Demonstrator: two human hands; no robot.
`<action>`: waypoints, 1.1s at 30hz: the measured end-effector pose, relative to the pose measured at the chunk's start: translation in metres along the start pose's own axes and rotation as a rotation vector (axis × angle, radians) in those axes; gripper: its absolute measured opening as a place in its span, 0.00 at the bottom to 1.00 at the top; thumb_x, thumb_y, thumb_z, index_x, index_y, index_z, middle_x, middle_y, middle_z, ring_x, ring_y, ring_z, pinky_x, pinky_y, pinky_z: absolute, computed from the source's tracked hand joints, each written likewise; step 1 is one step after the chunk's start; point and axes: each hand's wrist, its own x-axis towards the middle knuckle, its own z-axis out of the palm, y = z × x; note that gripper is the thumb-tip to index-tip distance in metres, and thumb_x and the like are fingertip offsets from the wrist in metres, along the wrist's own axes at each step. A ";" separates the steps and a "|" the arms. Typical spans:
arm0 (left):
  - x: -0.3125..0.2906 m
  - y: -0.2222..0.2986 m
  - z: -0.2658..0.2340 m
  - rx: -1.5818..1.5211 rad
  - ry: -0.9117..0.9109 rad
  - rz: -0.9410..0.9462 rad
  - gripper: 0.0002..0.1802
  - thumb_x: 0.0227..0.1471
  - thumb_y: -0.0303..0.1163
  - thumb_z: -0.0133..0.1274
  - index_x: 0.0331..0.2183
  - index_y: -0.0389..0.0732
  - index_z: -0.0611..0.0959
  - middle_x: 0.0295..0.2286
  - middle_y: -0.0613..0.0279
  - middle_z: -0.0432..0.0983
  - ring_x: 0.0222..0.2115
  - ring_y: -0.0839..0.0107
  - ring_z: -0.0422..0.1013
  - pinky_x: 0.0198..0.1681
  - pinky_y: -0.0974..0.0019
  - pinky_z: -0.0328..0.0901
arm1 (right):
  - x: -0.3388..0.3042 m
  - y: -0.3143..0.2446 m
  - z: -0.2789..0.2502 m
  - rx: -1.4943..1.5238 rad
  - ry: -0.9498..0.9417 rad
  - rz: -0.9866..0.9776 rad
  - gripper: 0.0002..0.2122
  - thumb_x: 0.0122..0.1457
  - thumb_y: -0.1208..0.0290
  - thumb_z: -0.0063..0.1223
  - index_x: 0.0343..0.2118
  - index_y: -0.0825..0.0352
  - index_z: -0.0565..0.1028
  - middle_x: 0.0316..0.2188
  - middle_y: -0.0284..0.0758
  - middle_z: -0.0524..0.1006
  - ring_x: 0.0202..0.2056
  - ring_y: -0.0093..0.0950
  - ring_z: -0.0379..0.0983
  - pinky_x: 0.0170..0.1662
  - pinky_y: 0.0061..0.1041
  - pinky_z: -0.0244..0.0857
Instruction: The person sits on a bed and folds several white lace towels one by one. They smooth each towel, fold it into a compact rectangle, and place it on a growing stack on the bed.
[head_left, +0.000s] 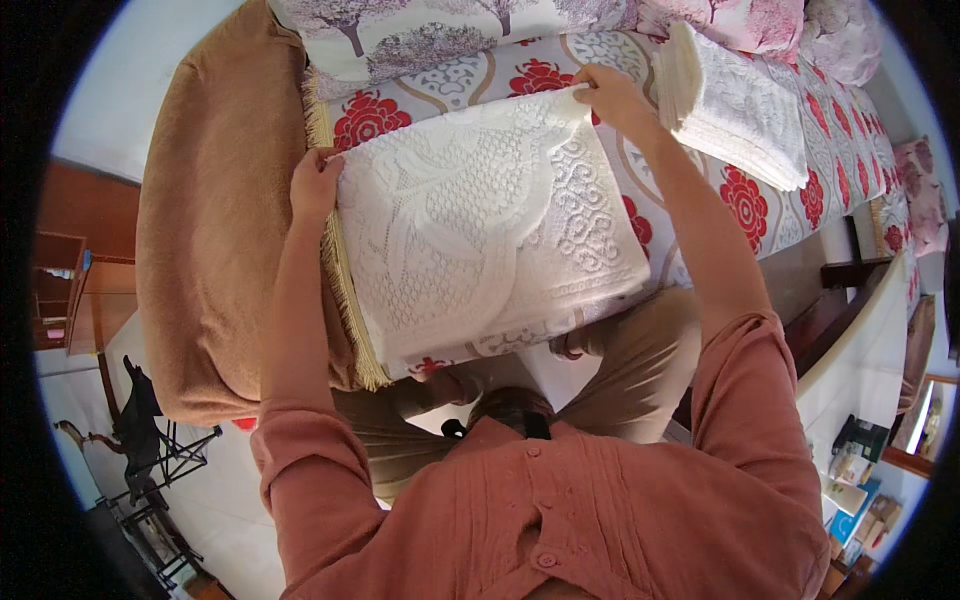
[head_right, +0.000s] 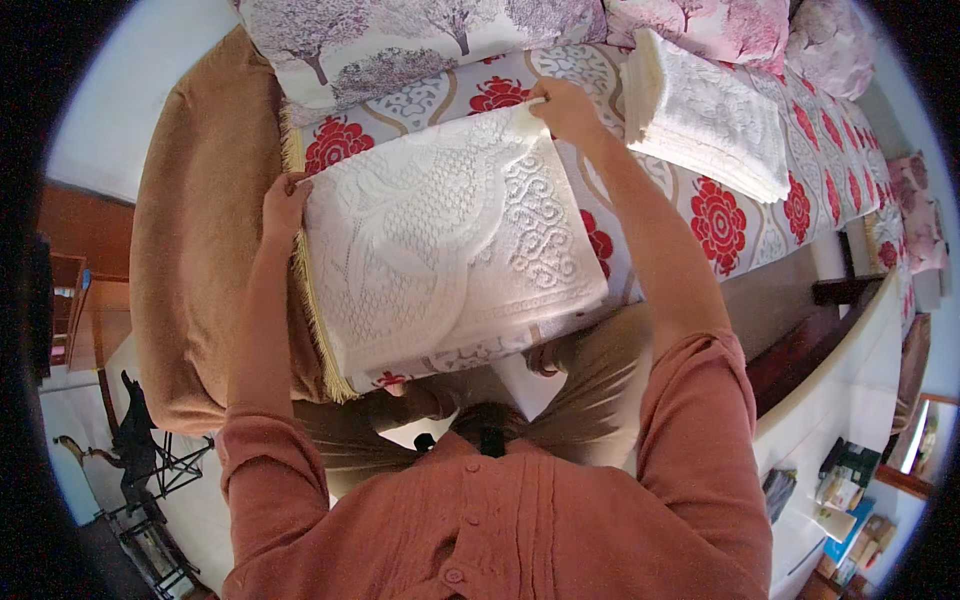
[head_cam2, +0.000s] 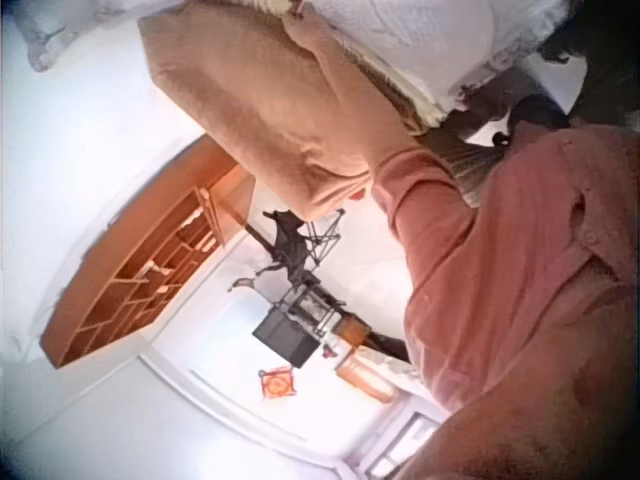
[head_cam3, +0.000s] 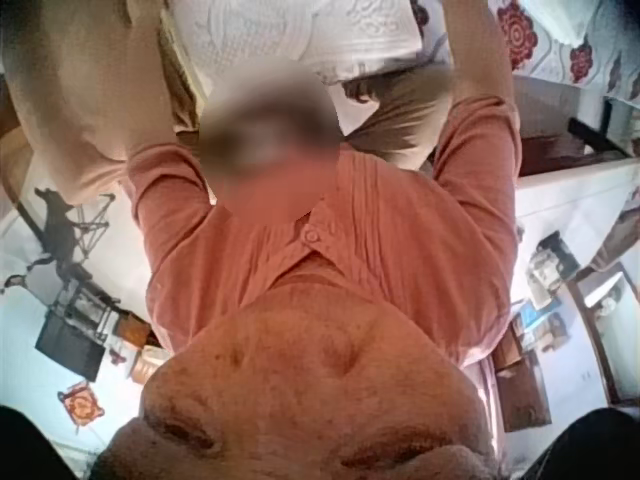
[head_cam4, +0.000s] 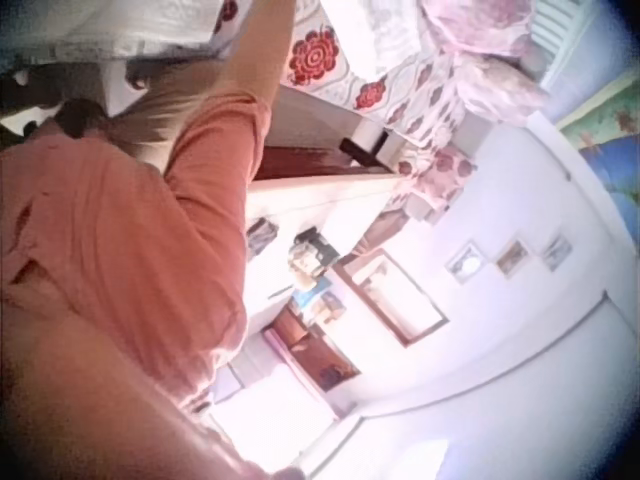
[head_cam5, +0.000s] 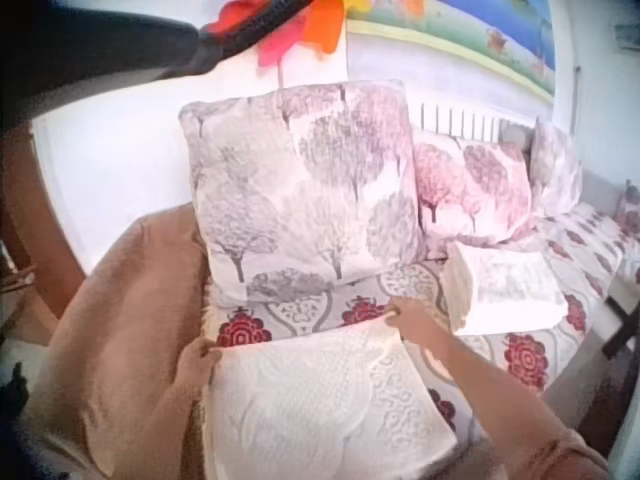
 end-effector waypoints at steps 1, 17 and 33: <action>0.001 -0.001 0.011 0.056 0.047 -0.014 0.18 0.56 0.38 0.57 0.44 0.35 0.80 0.32 0.59 0.80 0.32 0.68 0.75 0.38 0.64 0.67 | 0.000 0.002 0.013 -0.007 0.008 0.083 0.11 0.55 0.69 0.58 0.40 0.65 0.78 0.36 0.40 0.79 0.38 0.34 0.75 0.41 0.32 0.67; -0.078 0.085 0.075 0.682 0.028 0.463 0.32 0.62 0.52 0.43 0.62 0.49 0.67 0.64 0.52 0.56 0.65 0.52 0.51 0.66 0.44 0.45 | -0.056 -0.032 0.072 -0.555 0.082 -0.285 0.32 0.68 0.45 0.33 0.66 0.65 0.58 0.67 0.40 0.56 0.69 0.35 0.47 0.69 0.44 0.39; -0.284 0.062 -0.011 -0.589 0.058 -0.376 0.20 0.61 0.32 0.51 0.53 0.35 0.72 0.43 0.63 0.73 0.41 0.75 0.69 0.45 0.71 0.65 | -0.257 -0.132 0.079 -0.091 0.216 -0.274 0.19 0.55 0.70 0.57 0.50 0.68 0.74 0.53 0.42 0.75 0.54 0.43 0.70 0.59 0.41 0.60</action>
